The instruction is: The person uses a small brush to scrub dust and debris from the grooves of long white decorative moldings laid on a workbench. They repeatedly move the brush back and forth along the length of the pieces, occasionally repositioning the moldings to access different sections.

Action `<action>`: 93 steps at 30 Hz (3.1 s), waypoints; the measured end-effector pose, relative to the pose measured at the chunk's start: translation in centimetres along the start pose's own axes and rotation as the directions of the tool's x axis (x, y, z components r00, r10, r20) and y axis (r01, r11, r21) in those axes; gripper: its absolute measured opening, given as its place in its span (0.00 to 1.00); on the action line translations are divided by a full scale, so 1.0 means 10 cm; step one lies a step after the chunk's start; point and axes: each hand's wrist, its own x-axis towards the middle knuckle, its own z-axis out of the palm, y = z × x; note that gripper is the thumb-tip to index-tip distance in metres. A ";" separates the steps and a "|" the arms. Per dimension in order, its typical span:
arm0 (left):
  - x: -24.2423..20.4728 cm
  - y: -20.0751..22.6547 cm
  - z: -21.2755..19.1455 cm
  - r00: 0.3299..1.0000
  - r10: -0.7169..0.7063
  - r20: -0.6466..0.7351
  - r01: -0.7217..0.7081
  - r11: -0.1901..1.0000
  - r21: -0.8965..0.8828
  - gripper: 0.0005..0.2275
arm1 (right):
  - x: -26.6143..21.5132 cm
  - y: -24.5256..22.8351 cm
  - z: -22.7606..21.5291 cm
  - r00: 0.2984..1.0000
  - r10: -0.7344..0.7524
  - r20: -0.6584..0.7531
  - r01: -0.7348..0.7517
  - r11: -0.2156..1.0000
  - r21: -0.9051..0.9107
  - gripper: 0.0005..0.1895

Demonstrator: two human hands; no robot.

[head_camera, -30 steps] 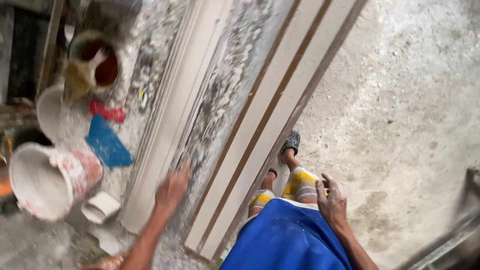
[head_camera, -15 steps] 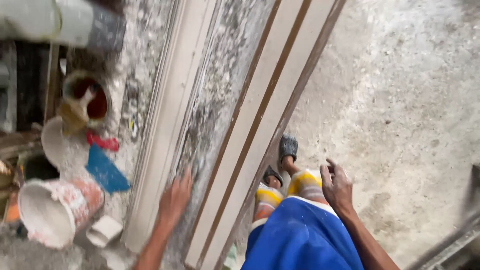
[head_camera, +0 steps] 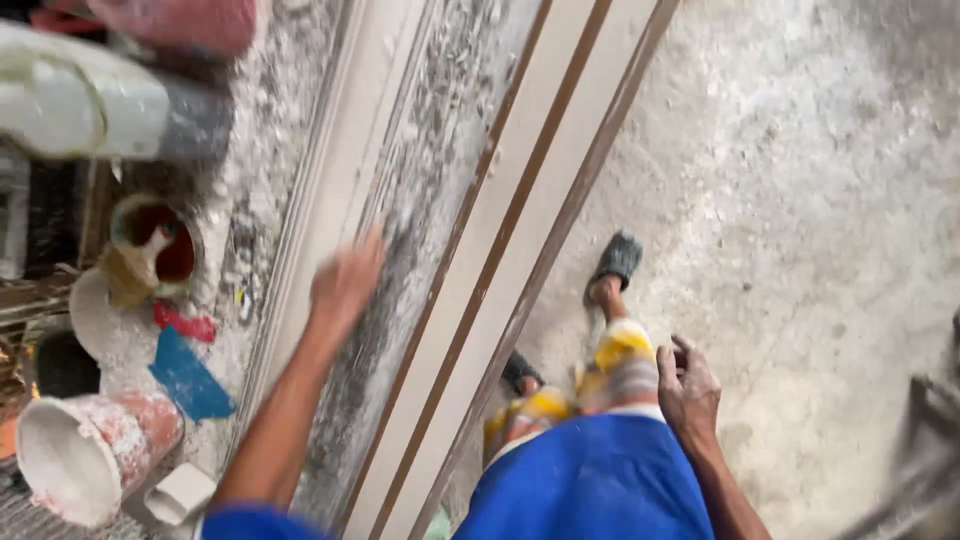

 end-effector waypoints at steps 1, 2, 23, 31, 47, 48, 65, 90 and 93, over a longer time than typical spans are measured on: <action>-0.45 -0.12 0.26 0.998 0.029 -0.052 -0.027 0.998 0.049 0.19 | 0.17 -0.17 -0.18 0.987 0.129 0.095 -0.128 0.992 -0.016 0.22; -0.95 -0.22 0.39 0.993 0.061 -0.103 -0.051 0.994 0.099 0.22 | 0.37 -0.34 -0.36 0.949 0.254 0.190 -0.250 0.967 -0.044 0.25; 1.80 1.66 -1.94 0.877 -0.157 0.455 0.220 0.971 -0.090 0.29 | 2.21 0.43 -1.36 0.843 0.531 0.079 -0.522 0.845 -0.117 0.26; 3.89 1.74 -2.25 0.971 -0.014 0.237 -0.013 0.993 0.116 0.19 | 3.49 -0.69 -1.53 0.974 0.226 0.031 -0.225 0.974 -0.012 0.24; 6.73 2.46 -2.50 0.976 0.137 -0.170 -0.123 0.988 0.095 0.17 | 5.61 -3.27 -1.62 0.969 -0.162 0.189 0.145 0.984 0.100 0.22; 6.31 2.45 -2.20 0.976 0.127 -0.175 -0.110 0.989 0.100 0.17 | 5.71 -3.22 -1.72 0.966 -0.175 0.192 0.156 0.982 0.107 0.22; 6.93 3.47 -3.62 0.999 0.042 -0.023 -0.042 0.999 -0.021 0.18 | 8.21 -2.72 -2.55 0.985 -0.037 0.168 0.038 0.999 -0.003 0.20; 9.40 4.57 -4.82 0.900 -0.084 0.429 0.110 0.993 -0.036 0.25 | 9.26 -2.30 -3.21 0.841 0.504 0.196 -0.495 0.864 -0.096 0.27; 10.58 4.88 -5.04 0.934 -0.016 0.357 0.033 0.998 -0.044 0.19 | 9.37 -2.58 -3.22 0.832 0.519 0.197 -0.510 0.854 -0.096 0.28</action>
